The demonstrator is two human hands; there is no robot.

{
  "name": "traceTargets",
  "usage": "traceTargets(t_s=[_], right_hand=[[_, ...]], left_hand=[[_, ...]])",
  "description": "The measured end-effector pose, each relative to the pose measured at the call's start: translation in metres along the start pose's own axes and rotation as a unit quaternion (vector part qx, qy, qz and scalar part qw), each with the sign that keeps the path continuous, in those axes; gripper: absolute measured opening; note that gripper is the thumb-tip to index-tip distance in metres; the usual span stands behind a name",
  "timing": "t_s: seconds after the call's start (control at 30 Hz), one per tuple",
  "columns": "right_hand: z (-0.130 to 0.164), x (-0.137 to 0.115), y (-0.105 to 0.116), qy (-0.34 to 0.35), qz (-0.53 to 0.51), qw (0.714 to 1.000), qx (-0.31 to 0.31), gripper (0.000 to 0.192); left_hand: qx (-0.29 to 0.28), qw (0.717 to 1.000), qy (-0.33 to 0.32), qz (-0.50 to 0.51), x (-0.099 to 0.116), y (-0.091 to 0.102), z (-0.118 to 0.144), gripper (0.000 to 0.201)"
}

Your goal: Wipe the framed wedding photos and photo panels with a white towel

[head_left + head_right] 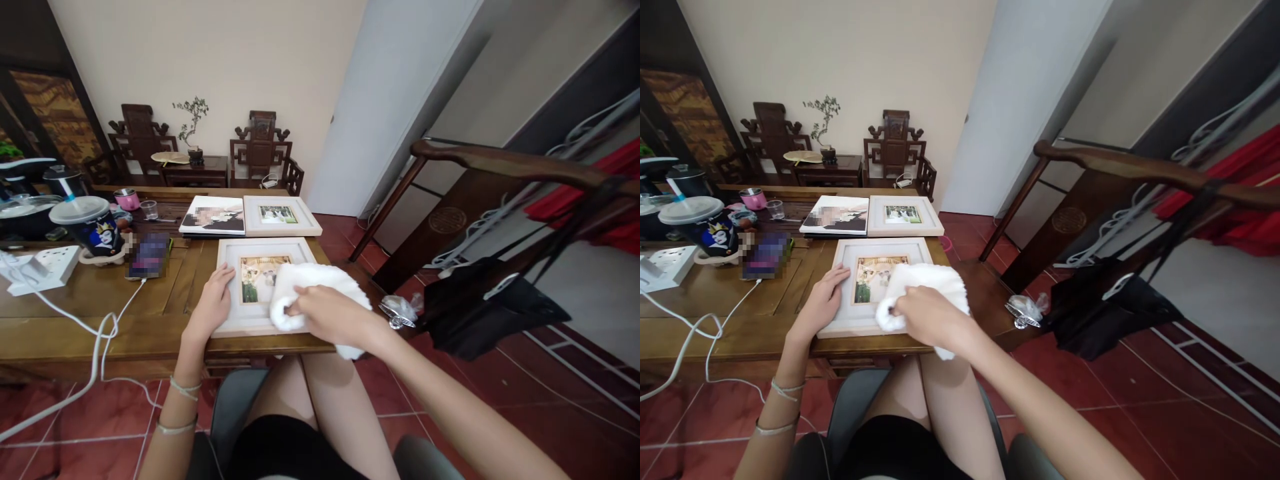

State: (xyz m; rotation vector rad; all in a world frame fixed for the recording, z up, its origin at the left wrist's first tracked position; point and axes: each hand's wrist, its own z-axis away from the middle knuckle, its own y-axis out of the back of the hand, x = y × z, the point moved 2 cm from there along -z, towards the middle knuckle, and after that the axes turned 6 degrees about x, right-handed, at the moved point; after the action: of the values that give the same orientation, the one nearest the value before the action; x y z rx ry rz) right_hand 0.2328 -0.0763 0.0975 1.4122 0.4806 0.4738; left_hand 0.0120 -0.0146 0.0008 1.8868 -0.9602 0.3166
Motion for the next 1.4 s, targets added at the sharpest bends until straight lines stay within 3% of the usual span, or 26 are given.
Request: traceTargets(t_s=[0.2,0.33,0.5,0.63,0.77,0.9,1.0,1.17,1.27,1.4], right_hand=[[-0.03,-0.036,-0.007,0.105,-0.071,0.991,0.053,0.043],[-0.018,-0.034,-0.005,0.074,-0.025,0.995,0.063,0.042],[0.022,0.001,-0.002,-0.058,0.04,0.997,0.011,0.045],[0.036,0.042,-0.009,-0.131,0.046,0.99,0.017,0.052],[0.016,0.081,-0.021,-0.143,0.065,0.984,0.08,0.055],[-0.03,0.104,-0.025,-0.118,0.122,0.974,0.153,0.059],[-0.066,0.1,-0.023,-0.064,0.13,0.973,0.179,0.06],[-0.091,0.079,-0.024,-0.019,0.123,0.984,0.128,0.049],[-0.073,0.063,-0.024,-0.003,0.116,0.989,0.093,0.045],[-0.019,0.037,-0.014,0.014,0.075,0.997,-0.001,0.049]], left_hand=[[-0.005,1.0,0.003,0.002,0.003,0.003,-0.002,0.047],[-0.013,1.0,0.002,-0.002,0.002,0.004,-0.003,0.046],[-0.014,1.0,0.004,0.008,0.0,0.002,-0.001,0.044],[-0.024,0.999,0.0,0.021,0.0,0.002,0.0,0.044],[-0.022,1.0,0.0,0.022,-0.001,0.002,0.0,0.044],[-0.02,1.0,-0.006,0.018,-0.002,0.003,0.0,0.045],[-0.022,1.0,-0.004,0.01,-0.002,0.004,-0.001,0.045],[-0.016,1.0,-0.003,0.006,0.0,0.004,-0.002,0.044],[-0.018,1.0,-0.001,0.009,0.0,0.003,-0.002,0.043],[-0.014,1.0,0.0,0.007,-0.001,0.001,-0.001,0.043]])
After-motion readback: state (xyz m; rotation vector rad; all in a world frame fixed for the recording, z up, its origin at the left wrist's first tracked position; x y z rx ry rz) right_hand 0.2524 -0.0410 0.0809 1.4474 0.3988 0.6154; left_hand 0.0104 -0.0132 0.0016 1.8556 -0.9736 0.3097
